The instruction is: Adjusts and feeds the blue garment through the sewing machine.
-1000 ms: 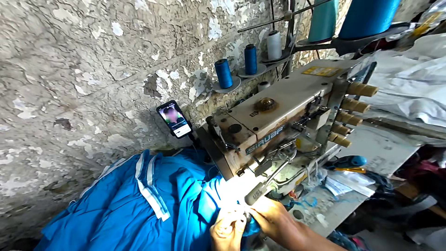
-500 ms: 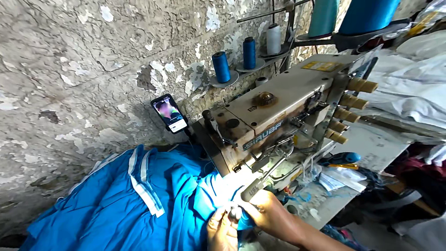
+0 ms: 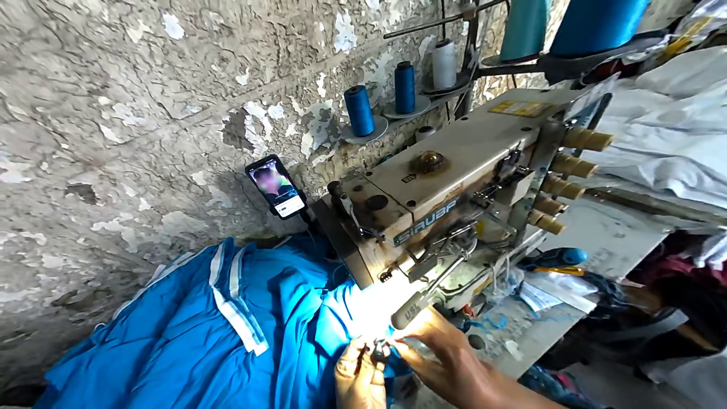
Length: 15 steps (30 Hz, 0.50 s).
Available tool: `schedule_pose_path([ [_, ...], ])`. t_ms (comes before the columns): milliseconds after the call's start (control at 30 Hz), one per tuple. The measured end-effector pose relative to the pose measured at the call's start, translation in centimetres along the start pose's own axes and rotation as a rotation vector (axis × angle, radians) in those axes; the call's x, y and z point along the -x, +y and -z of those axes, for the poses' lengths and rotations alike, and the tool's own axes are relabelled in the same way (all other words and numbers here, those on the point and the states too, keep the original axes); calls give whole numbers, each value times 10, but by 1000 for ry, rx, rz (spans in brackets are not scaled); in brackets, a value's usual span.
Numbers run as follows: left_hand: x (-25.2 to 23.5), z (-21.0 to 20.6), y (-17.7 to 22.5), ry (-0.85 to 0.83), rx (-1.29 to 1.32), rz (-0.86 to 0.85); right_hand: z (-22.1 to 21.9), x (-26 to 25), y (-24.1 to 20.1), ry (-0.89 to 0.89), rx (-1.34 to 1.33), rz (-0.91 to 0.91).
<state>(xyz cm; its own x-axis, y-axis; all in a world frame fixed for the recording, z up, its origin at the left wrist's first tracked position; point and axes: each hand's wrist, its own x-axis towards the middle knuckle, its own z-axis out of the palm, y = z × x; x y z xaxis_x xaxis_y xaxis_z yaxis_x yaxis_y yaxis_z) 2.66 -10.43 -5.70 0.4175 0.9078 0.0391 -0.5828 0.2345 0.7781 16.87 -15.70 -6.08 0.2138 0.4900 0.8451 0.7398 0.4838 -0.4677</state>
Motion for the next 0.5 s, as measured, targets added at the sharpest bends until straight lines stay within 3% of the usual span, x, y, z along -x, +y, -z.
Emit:
schedule_pose_path([
  [267, 4, -3, -2, -20, -55, -27, -1, -1, -4, -80, 66, -2],
  [500, 1, 9, -9, -125, -173, -159, -1, -1, -4, -44, -78, -103],
])
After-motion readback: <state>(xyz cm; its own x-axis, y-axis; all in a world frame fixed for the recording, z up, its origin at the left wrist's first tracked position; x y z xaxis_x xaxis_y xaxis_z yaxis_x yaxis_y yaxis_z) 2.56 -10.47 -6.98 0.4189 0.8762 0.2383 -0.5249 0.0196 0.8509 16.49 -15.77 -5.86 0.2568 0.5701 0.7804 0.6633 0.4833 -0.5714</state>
